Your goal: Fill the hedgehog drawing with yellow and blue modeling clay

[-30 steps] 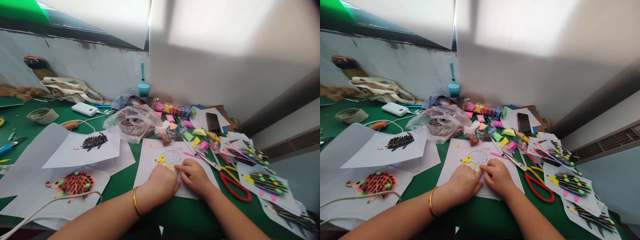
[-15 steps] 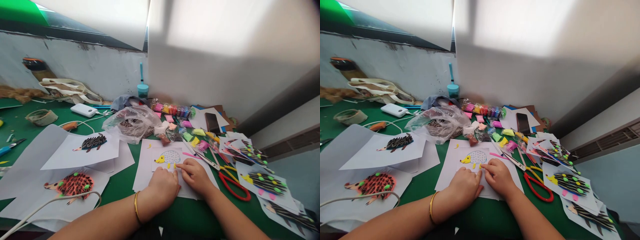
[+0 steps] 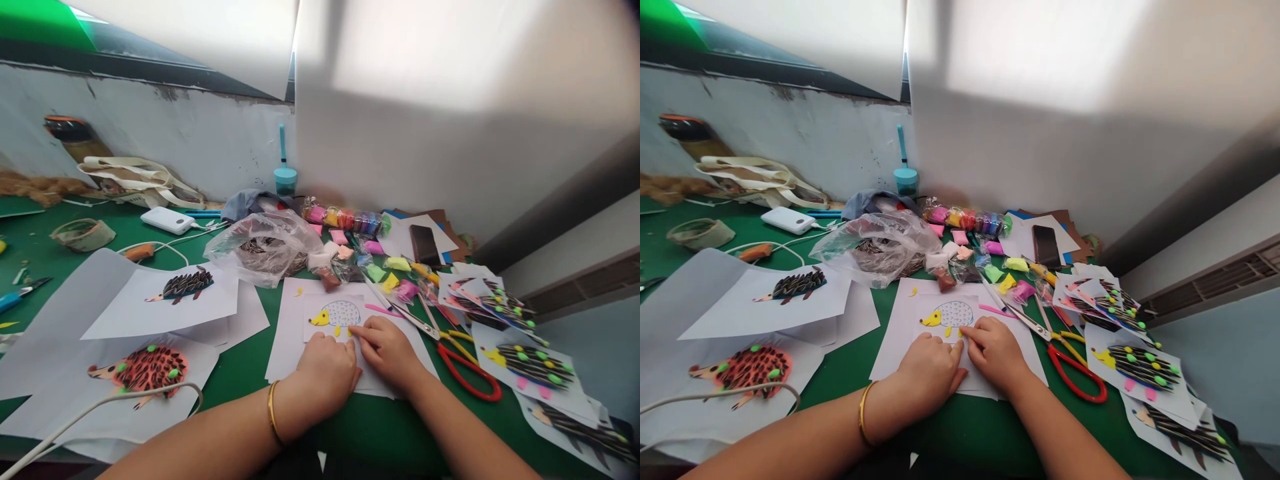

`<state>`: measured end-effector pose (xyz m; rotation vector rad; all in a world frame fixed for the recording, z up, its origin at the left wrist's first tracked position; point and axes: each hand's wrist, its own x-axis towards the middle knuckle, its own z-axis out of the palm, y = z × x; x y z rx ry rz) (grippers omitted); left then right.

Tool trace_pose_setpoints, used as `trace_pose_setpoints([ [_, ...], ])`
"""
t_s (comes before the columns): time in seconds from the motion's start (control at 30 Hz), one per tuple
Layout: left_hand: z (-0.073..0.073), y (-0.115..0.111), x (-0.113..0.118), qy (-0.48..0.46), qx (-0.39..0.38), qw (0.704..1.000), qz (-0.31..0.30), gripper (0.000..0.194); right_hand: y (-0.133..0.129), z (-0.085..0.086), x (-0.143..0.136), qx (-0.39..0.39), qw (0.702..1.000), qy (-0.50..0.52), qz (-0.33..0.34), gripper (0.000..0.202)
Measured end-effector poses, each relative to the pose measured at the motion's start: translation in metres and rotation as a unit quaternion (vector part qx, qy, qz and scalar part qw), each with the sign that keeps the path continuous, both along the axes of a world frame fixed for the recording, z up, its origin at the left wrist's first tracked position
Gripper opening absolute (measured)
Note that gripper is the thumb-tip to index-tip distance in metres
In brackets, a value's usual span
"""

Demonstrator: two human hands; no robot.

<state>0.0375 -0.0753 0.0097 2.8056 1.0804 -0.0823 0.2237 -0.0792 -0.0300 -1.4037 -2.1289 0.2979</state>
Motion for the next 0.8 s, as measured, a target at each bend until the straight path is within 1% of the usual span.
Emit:
trace_pose_setpoints([
  [0.23, 0.0027, 0.0009, 0.0001, 0.009, -0.01, 1.0, 0.001, 0.049, 0.0012, -0.0021, 0.0012, -0.01, 1.0, 0.023, -0.008, 0.033],
  [0.4, 0.0, 0.001, 0.0002, 0.008, -0.008, 1.0, -0.002, 0.05, 0.0007, -0.001, 0.0011, -0.012, 1.0, 0.024, -0.005, 0.033],
  [0.8, -0.0007, 0.0004, -0.0005, -0.01, 0.002, 1.0, 0.001, 0.041, -0.0013, -0.0018, 0.0009, 0.01, 0.999, 0.007, 0.039, 0.035],
])
